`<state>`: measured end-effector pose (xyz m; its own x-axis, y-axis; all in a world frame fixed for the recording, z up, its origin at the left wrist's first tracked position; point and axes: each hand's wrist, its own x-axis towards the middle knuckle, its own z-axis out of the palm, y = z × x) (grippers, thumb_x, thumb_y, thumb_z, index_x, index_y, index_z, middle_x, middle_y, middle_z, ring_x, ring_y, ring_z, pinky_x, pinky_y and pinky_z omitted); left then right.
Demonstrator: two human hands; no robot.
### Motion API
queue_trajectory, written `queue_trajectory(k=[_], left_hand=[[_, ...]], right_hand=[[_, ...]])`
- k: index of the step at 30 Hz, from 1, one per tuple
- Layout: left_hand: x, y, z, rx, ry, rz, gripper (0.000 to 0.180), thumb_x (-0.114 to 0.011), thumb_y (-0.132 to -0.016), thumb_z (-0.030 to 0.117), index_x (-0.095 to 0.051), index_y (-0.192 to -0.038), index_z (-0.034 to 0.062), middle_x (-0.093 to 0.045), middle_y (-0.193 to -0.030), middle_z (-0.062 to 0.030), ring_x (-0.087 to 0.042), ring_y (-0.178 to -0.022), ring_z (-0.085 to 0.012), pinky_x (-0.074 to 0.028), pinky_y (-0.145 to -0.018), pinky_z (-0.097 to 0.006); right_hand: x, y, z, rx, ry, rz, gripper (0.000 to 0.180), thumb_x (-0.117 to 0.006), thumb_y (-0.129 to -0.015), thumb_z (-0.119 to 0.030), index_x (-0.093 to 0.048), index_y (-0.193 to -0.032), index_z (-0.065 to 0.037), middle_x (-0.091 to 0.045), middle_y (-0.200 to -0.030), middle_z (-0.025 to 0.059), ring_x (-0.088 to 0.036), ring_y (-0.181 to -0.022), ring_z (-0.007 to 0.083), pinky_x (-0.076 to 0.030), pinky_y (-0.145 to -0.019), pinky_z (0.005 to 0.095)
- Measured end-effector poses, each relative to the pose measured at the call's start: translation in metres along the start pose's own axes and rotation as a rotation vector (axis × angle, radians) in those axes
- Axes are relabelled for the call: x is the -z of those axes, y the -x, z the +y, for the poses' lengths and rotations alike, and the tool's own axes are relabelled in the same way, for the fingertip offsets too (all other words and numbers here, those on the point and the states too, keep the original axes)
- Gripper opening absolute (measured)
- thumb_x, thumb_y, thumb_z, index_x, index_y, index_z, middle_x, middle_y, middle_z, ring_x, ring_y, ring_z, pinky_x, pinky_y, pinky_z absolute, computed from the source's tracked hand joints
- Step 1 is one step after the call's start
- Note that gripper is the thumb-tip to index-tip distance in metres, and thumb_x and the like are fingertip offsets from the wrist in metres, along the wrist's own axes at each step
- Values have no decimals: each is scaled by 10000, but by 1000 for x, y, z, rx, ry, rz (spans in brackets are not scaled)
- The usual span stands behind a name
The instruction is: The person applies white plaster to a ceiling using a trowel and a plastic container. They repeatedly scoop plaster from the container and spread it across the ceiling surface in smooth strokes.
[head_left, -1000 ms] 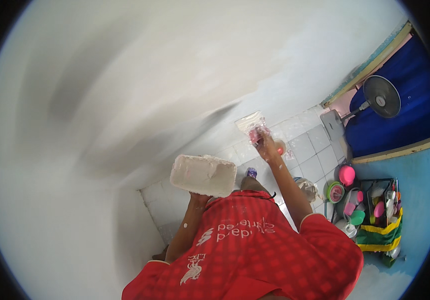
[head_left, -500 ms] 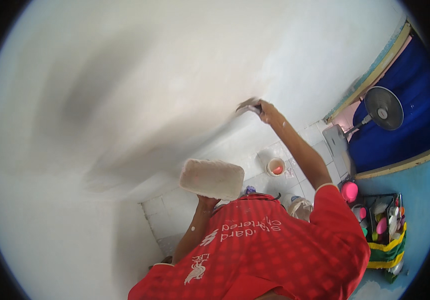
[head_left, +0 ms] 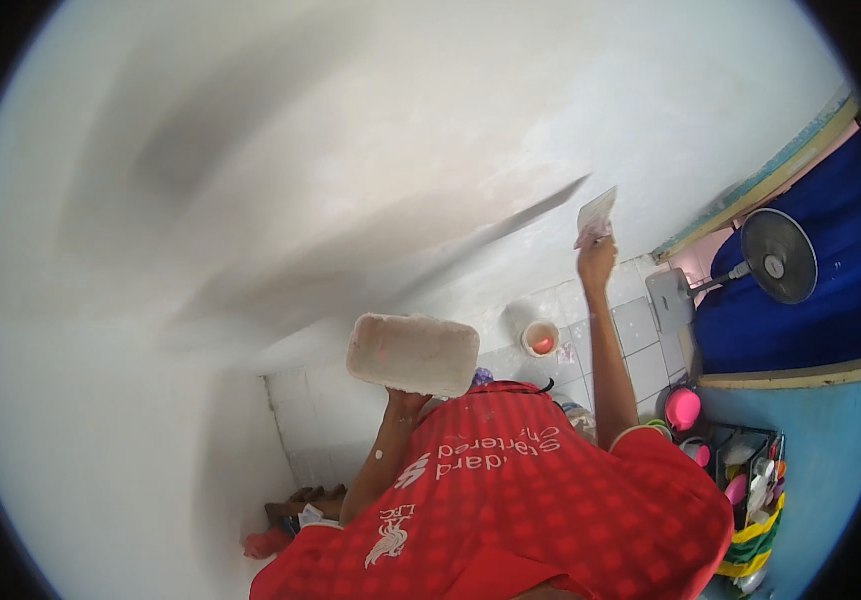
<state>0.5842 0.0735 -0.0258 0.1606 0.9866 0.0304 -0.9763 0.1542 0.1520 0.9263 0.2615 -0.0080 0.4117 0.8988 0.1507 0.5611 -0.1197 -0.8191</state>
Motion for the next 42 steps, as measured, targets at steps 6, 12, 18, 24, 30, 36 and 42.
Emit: queue_trajectory(k=[6, 12, 18, 24, 30, 36, 42], left_hand=[[5, -16, -3, 16, 8, 27, 587, -414, -890, 581, -446, -1316, 178, -482, -1321, -56, -437, -1232, -288, -311, -1047, -530], [1, -6, 5, -30, -14, 79, 582, -413, -893, 577, -447, -1315, 178, -484, -1319, -54, -439, -1229, -284, -313, -1048, -526], [13, 0, 24, -81, -23, 79, 577, -411, -896, 574, -449, -1313, 177, -485, -1318, -51, -441, -1227, -281, -315, -1048, -521], [18, 1, 34, -94, -31, 69, 572, -410, -899, 570, -450, -1312, 176, -487, -1316, -49, -443, -1225, -278, -316, -1048, -516], [17, -2, 37, -82, -23, 54, 567, -408, -901, 566, -451, -1310, 176, -489, -1314, -46, -445, -1222, -274, -318, -1049, -511], [18, -1, 43, -81, -16, 37, 562, -407, -904, 563, -453, -1309, 175, -490, -1312, -44, -447, -1220, -271, -319, -1049, -507], [19, 0, 42, -48, -1, 33, 557, -405, -907, 559, -454, -1308, 175, -492, -1311, -41, -449, -1218, -268, -321, -1049, -502]], right_hand=[[-199, 52, -33, 58, 326, 193, 573, -397, -952, -281, -192, -1468, -140, -630, -829, 211, -603, -683, 326, -476, -634, 463], [-236, 135, -90, 163, -85, -505, 356, -503, -899, -220, -531, -1205, -40, -642, -939, 186, -623, -752, 317, -496, -664, 425], [-190, 113, -83, -216, -945, -772, 200, -523, -843, -142, -593, -982, -16, -614, -840, 66, -597, -703, 130, -511, -606, 263], [-128, 109, -56, -448, -967, -533, 242, -463, -939, -252, -561, -1012, -43, -609, -838, 53, -607, -746, 146, -528, -705, 293], [-121, 84, -27, -535, -1112, -588, 263, -408, -965, -248, -550, -1021, -33, -588, -925, 79, -584, -906, 167, -501, -811, 309], [-150, 73, -13, -543, -1235, -722, 174, -418, -939, -105, -504, -1063, -19, -592, -982, 99, -599, -939, 216, -513, -874, 343], [-183, -13, -37, -182, -960, -719, 169, -386, -909, 8, -484, -997, 113, -593, -979, 165, -600, -962, 271, -523, -922, 299]])
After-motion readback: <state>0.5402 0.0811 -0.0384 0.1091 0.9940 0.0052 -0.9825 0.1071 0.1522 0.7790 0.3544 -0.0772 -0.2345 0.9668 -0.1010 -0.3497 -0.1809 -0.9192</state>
